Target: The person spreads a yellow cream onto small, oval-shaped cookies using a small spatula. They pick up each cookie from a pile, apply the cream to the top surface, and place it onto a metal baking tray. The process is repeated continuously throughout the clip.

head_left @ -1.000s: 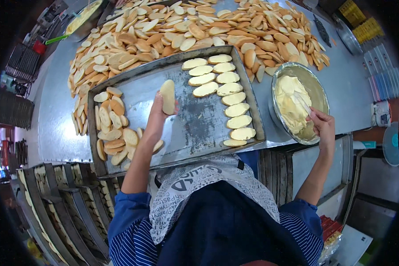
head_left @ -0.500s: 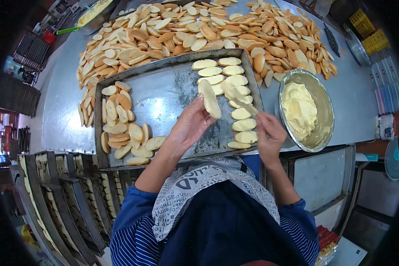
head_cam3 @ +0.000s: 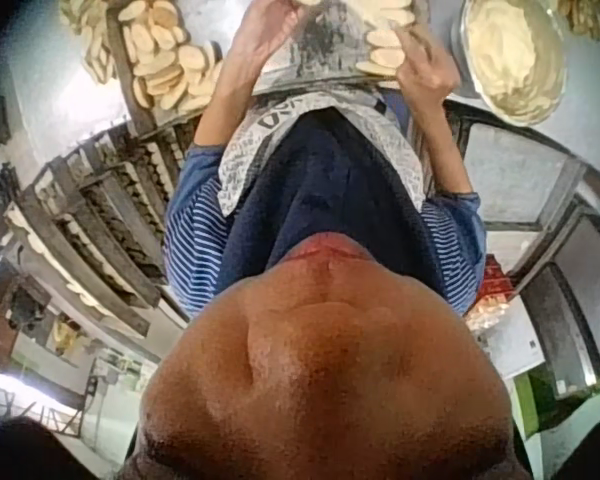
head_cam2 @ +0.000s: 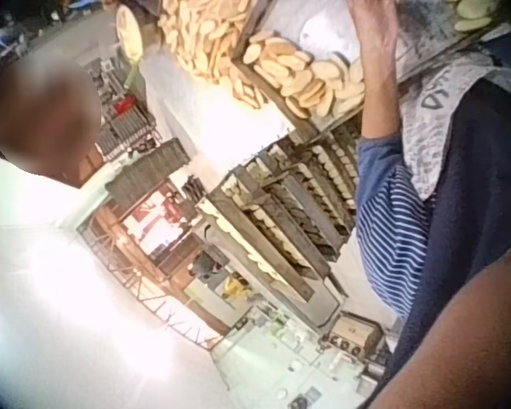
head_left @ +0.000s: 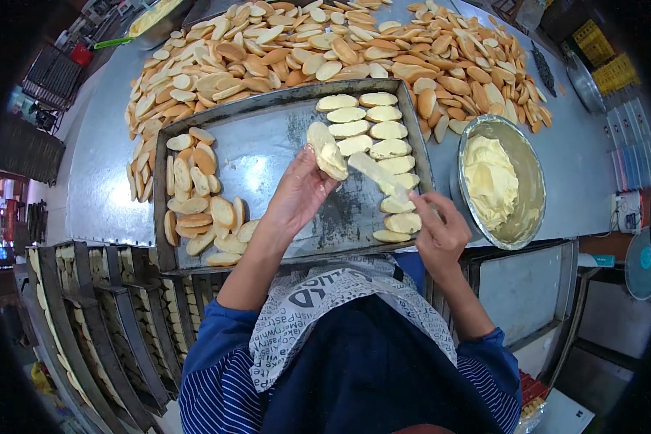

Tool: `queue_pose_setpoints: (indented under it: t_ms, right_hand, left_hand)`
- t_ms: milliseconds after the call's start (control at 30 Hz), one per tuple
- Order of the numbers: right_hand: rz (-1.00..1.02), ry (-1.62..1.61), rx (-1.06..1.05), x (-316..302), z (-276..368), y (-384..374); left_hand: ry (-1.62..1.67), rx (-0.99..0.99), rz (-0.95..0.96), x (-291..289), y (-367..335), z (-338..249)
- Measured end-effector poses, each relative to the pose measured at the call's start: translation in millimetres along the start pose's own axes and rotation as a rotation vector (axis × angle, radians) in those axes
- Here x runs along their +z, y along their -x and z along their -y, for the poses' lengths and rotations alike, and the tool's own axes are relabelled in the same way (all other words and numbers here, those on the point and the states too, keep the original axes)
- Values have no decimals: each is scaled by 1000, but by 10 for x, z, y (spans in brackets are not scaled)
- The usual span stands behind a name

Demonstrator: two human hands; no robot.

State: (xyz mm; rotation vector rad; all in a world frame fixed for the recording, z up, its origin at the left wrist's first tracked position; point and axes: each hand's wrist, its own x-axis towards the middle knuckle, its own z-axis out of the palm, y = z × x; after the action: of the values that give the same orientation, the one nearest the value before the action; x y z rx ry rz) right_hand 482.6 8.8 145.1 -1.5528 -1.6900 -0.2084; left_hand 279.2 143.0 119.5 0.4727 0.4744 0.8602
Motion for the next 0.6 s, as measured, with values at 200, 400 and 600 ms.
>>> queue_pose_setpoints:
  t_ms: [200,400,600]
  right_hand:
    - [54,57,-142,-22,17,-53]
    - [-45,113,-209,57,-100,66]
    - [-51,215,-163,385,-230,-97]
  left_hand:
    - [19,-46,23,-23,-49,-8]
    - [50,-98,25,10,7,10]
    - [58,-198,95,56,41,145]
